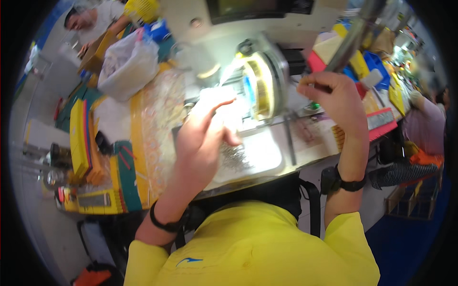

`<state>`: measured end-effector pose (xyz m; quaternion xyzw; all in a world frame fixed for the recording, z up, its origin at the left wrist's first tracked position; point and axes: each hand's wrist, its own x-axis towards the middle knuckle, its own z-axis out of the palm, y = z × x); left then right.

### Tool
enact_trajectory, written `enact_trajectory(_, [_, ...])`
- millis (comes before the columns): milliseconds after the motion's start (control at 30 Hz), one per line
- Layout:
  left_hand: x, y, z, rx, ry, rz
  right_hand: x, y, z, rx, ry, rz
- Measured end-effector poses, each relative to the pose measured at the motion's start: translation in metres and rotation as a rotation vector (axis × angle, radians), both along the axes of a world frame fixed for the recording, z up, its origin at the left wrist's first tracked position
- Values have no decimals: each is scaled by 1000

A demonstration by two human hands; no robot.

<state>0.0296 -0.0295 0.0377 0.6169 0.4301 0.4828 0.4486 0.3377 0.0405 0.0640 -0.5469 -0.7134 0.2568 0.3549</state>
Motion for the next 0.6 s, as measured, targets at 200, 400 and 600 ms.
enact_trajectory(200, [25,15,8,-63,-39,-65,-44,40,-25,-227,369,240])
enact_trajectory(400, [23,13,-5,264,291,5,-51,47,-42,-281,565,264])
enact_trajectory(600, [27,39,-19,-39,-294,-208,-50,52,-42,-211,482,250])
